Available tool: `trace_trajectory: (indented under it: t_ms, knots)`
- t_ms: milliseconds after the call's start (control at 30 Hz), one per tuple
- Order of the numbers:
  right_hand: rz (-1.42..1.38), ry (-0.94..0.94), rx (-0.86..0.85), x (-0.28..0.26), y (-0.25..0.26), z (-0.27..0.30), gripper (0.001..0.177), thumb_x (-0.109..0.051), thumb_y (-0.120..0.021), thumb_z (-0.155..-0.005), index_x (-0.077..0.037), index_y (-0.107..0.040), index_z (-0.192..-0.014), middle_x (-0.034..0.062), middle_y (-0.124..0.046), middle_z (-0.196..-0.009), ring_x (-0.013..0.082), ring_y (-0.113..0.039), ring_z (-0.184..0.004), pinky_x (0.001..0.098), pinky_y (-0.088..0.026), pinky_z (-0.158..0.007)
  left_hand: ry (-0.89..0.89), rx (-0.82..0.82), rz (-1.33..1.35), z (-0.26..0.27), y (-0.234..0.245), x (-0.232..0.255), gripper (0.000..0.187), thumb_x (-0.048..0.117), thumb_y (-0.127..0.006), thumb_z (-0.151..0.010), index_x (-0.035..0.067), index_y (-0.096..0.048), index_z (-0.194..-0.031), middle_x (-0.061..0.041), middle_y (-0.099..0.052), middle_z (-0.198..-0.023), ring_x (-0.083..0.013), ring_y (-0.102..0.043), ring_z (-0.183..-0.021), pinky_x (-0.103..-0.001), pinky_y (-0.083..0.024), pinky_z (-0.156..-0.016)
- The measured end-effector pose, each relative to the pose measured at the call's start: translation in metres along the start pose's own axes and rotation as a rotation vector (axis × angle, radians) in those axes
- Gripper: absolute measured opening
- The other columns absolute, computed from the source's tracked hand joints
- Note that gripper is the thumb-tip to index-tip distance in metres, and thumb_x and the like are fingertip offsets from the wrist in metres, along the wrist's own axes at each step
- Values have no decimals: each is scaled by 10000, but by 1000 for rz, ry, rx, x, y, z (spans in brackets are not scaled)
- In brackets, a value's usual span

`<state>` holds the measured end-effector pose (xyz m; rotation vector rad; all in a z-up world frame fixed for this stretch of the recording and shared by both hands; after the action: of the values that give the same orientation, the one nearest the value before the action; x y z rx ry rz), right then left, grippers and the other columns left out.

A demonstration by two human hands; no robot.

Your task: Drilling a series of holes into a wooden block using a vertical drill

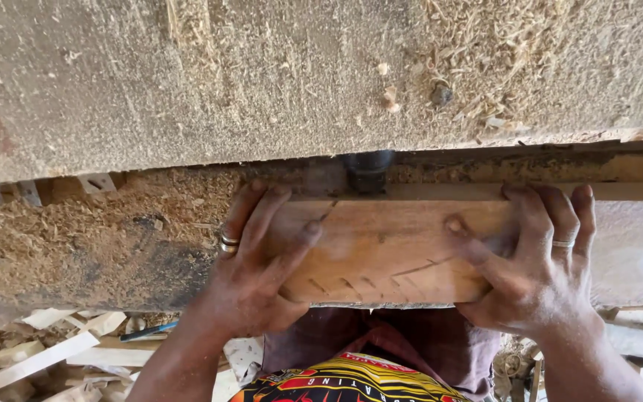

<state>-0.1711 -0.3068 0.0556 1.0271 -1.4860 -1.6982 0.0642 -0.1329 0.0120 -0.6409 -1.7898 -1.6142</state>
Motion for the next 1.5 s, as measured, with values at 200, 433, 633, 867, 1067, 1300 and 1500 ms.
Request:
trace_trajectory:
  t_ms: [200, 433, 633, 867, 1067, 1300, 1500]
  knots:
    - [-16, 1, -54, -2, 5, -1, 896, -88, -717, -419, -287, -730, -1293, 301, -493, -1284, 495, -441, -1254, 791, -197, -1152, -151, 95, 14, -6, 9, 10, 953, 234, -909, -647, 221, -475, -1494, -169, -339, -1614, -466, -341, -1541, -584, -423, -1324]
    - [-31, 75, 44, -20, 21, 28, 814, -147, -749, -510, -180, -766, -1323, 360, -529, -1257, 536, -481, -1247, 735, -211, -1183, -65, 191, -57, 32, -4, 36, 755, 128, -794, -818, 245, -507, -1506, -173, -309, -1663, -534, -265, -1573, -332, -692, -760]
    - [2, 161, 76, -47, 30, 45, 745, -197, -675, -558, -313, -703, -1294, 267, -572, -1185, 407, -557, -1066, 630, -420, -1046, 83, 171, -26, 77, -11, 60, 824, 344, -937, -655, 219, -594, -1394, -208, -397, -1584, -490, -342, -1527, -517, -431, -1236]
    - [-2, 124, 68, -12, 13, 27, 806, -111, -727, -561, -297, -701, -1345, 303, -555, -1183, 475, -493, -1172, 752, -291, -1123, -96, 188, -1, 31, -10, 26, 894, 93, -762, -794, 279, -417, -1598, -124, -169, -1735, -437, -158, -1628, -374, -613, -1133]
    - [-20, 77, 40, -19, 29, 5, 902, -154, -757, -443, -226, -740, -1343, 321, -504, -1309, 509, -462, -1261, 734, -253, -1178, -66, 116, -51, 9, 9, 26, 906, 272, -970, -655, 222, -560, -1462, -147, -284, -1631, -464, -224, -1571, -505, -580, -1142]
    - [99, 185, 105, -14, 11, 64, 768, -167, -696, -693, -394, -594, -1420, 245, -553, -1169, 435, -552, -1133, 723, -434, -1086, -23, 219, 30, 59, -24, 61, 745, 580, -977, -696, 145, -737, -1251, -104, -307, -1573, -385, -135, -1548, -531, -207, -1345]
    - [13, 110, 44, 0, 13, 42, 900, -73, -774, -641, -366, -592, -1472, 346, -568, -1209, 537, -489, -1208, 759, -201, -1164, -99, 173, 37, 23, -10, 51, 642, 194, -967, -565, 122, -716, -1152, -144, -344, -1490, -441, -267, -1458, -599, -338, -1283]
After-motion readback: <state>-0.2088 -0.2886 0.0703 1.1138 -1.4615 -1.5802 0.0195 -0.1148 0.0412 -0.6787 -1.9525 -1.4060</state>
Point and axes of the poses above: each hand's wrist, its own z-axis away from the middle knuckle, its own y-axis out of the back of the hand, x = y × z, the point moved 7 cm from there along -z, towards the middle knuckle
